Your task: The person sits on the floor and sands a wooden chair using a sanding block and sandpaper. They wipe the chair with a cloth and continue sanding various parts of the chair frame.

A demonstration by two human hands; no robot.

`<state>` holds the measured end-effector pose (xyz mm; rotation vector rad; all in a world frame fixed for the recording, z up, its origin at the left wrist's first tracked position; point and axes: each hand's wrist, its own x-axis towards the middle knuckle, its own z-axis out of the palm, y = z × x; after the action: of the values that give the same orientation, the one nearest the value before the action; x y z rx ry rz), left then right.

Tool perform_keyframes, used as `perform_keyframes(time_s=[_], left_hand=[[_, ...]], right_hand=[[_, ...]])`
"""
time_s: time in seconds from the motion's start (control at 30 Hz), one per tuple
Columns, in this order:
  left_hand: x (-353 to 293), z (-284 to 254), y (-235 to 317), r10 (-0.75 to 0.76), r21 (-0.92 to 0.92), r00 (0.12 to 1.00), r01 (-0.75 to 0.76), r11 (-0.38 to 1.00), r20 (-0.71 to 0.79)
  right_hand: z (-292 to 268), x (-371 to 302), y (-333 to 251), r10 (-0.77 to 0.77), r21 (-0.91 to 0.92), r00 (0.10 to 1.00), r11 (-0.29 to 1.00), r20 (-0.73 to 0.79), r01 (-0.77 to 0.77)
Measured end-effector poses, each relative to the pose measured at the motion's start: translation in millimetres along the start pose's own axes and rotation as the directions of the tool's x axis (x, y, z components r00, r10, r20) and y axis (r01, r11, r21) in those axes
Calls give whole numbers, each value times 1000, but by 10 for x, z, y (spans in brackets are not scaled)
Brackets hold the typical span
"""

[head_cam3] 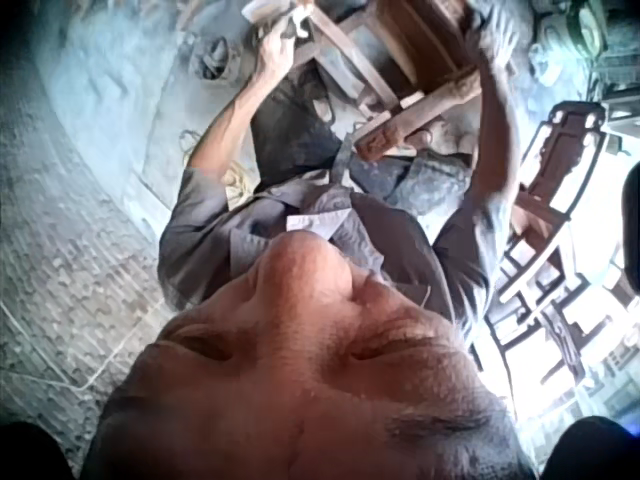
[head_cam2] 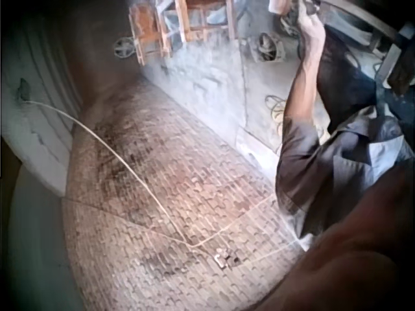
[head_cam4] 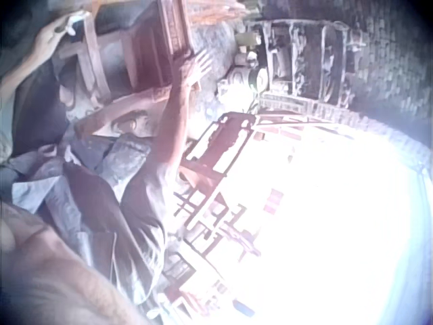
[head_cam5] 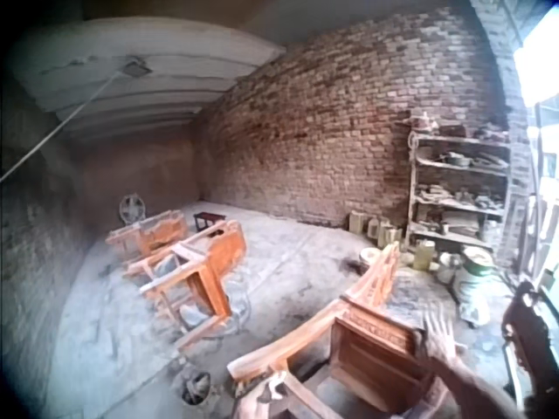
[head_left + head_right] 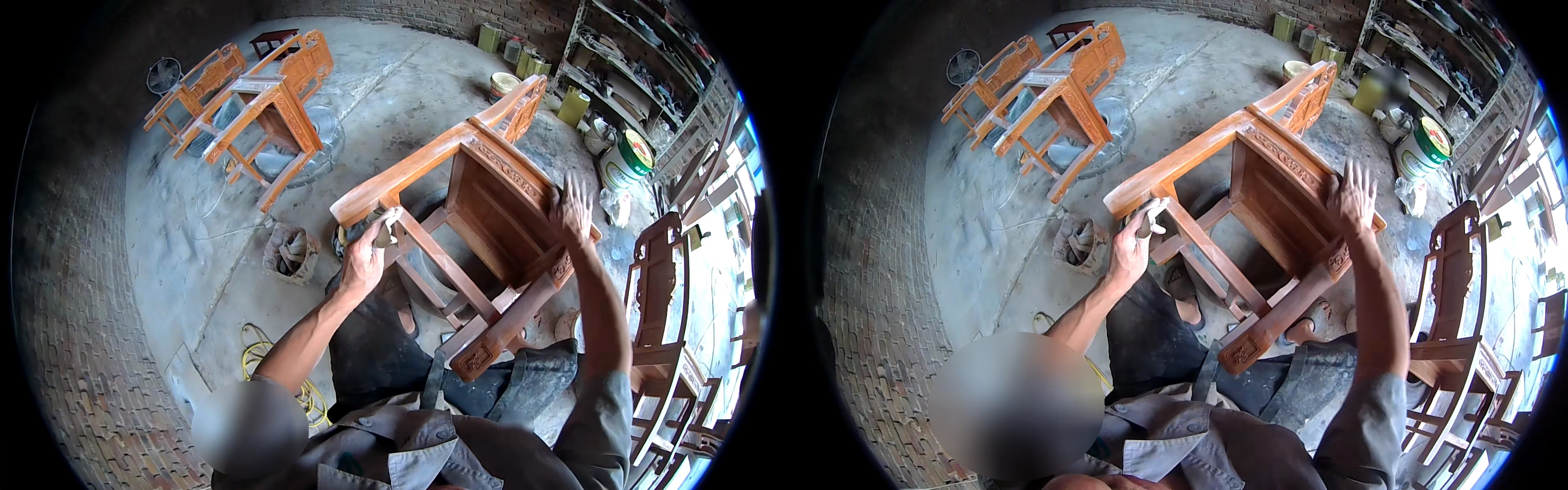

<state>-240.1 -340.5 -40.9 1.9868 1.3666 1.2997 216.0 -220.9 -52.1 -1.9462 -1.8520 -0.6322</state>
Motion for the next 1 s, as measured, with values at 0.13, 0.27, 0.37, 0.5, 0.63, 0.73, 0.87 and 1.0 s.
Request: perform_keyframes(time_s=[0.13, 0.27, 0.37, 0.5, 0.63, 0.73, 0.87, 1.0], left_hand=[[169, -150, -410, 12, 72, 1000, -11, 997, -3], [255, -76, -334, 85, 168, 996, -82, 982, -9], [283, -9, -282, 47, 161, 999, -46, 986, 1], [203, -124, -350, 73, 81, 995, -78, 994, 68], [367, 7, -306, 32, 209, 998, -42, 977, 55], [204, -173, -95, -10, 166, 999, 4, 986, 34], [-18, -250, -16, 199, 373, 980, -191, 908, 19], [406, -241, -2, 201, 627, 963, -271, 730, 182]], right_hand=[[-133, 33, -240, 115, 131, 961, 980, 250, -151], [-111, -2, -198, 121, 139, 970, 978, 212, -152], [-157, -13, -220, 125, 168, 965, 972, 229, -165], [-137, -46, -183, 103, 158, 977, 978, 186, -134], [-91, 26, -140, 84, 182, 973, 975, 216, -125], [-122, -68, -146, 91, 219, 988, 969, 121, -116], [-195, -19, -231, 110, 180, 976, 973, 191, -145], [-164, -41, -182, 82, 229, 982, 966, 172, -121]])
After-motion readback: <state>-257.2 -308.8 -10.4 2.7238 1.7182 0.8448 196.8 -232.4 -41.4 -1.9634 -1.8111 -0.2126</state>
